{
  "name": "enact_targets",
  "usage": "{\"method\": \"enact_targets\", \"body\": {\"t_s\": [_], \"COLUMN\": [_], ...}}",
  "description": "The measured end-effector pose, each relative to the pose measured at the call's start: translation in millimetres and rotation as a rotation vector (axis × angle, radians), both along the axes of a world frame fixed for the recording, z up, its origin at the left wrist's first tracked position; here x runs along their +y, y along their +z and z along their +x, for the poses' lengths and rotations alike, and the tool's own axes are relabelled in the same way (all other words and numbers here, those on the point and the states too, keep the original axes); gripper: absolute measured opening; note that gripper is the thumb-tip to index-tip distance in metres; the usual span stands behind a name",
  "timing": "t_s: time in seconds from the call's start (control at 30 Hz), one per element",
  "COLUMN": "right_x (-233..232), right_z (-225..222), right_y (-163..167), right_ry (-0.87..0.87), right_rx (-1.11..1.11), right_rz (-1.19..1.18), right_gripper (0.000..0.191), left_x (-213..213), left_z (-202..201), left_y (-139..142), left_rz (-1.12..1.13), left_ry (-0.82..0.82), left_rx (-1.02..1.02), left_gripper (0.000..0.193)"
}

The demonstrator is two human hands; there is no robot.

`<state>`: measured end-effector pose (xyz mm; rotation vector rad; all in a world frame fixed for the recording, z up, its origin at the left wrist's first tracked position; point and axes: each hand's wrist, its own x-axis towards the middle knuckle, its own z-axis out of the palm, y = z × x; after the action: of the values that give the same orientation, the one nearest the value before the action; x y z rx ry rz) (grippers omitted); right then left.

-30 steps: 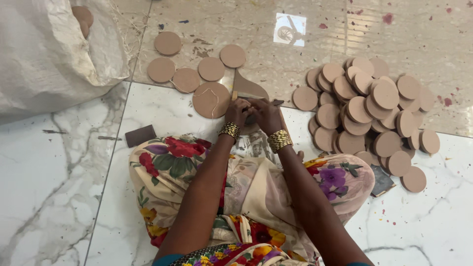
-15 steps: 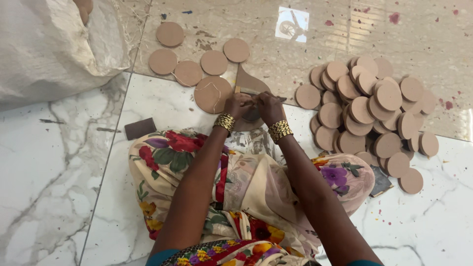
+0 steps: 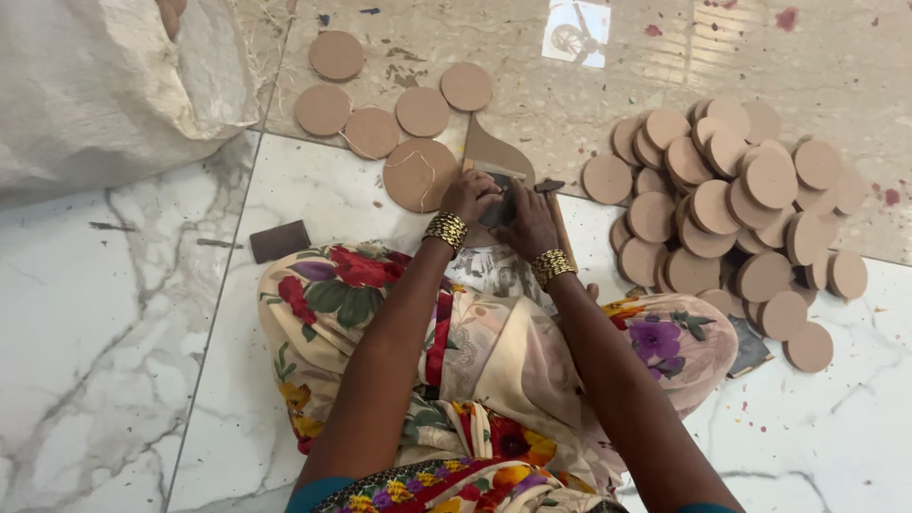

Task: The person sits on the floor cutting circular wooden discs using a small blade against a metal template, tapping the blade with a hammer. They position each disc, cut around the template, and set finished discs onto a growing pile beside them, repeating the cycle.

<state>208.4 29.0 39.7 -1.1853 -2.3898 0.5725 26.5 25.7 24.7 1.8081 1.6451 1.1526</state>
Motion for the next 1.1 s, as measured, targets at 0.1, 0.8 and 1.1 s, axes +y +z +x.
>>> {"method": "enact_targets", "body": {"t_s": [0.1,0.8,1.1], "right_x": [-2.3,19.7,30.2], "right_z": [-0.5,-10.4,-13.5], "right_y": [4.5,35.8,26.6], "right_ry": [-0.037,-0.024,-0.068], "right_rx": [-0.080,0.309,0.224], "right_rz": [-0.047,0.023,0.110], "right_gripper": [0.096,0.008,0.007], "left_x": [0.0,-3.7,-1.3], "left_z": [0.3,0.4,-11.0], "left_y": [3.3,8.1,7.6], "left_rz": [0.049,-0.006,-0.136], "left_ry": [-0.003,0.007,-0.059], "left_rx": [-0.009,-0.016,-0.443], "left_gripper": [0.015,0.010,0.024]}}
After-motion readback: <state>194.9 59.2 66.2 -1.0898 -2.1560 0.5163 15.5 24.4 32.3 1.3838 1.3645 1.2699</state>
